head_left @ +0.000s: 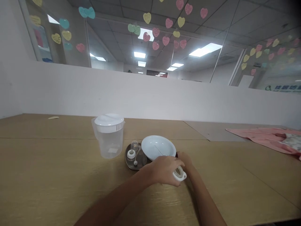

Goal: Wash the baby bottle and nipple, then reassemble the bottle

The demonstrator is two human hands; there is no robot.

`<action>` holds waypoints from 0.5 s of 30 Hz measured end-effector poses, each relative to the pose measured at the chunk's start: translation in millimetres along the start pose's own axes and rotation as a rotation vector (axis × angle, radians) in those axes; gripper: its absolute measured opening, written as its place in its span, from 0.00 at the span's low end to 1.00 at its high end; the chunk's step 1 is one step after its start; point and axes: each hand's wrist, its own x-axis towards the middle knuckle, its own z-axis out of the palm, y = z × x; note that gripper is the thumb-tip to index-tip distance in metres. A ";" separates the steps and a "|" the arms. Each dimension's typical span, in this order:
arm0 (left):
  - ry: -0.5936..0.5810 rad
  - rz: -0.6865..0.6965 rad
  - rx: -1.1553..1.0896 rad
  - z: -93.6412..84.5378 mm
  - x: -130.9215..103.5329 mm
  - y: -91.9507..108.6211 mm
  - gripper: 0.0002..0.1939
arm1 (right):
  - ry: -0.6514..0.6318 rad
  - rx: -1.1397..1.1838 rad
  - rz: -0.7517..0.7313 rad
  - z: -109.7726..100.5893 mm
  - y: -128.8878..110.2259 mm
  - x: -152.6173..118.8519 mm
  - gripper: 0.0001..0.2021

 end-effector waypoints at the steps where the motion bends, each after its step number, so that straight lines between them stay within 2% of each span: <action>1: -0.002 -0.013 0.030 0.7 0.4 -3.3 0.29 | -0.032 -0.022 0.004 -2.8 -1.3 0.3 0.07; 2: -0.003 -0.025 0.062 1.3 0.8 -6.6 0.29 | -0.044 -0.048 0.013 -5.8 -3.0 0.5 0.06; 4: -0.020 -0.058 0.121 1.6 1.5 -12.3 0.28 | 0.025 -0.096 0.048 -12.4 -7.5 0.1 0.08; 7: -0.066 -0.092 0.137 -0.2 1.7 -18.9 0.27 | 0.279 -0.086 0.086 -20.6 -15.9 -1.9 0.13; 9: -0.080 -0.105 0.096 -1.3 1.2 -21.0 0.27 | 0.388 0.013 0.034 -23.0 -22.2 -4.0 0.14; 11: -0.080 -0.118 0.059 -1.1 0.6 -21.0 0.26 | 0.359 0.132 -0.078 -22.7 -28.9 -6.2 0.16; 15: -0.046 -0.105 0.014 -4.5 -1.9 -21.2 0.25 | 0.049 0.280 -0.336 -16.8 -40.8 -9.4 0.19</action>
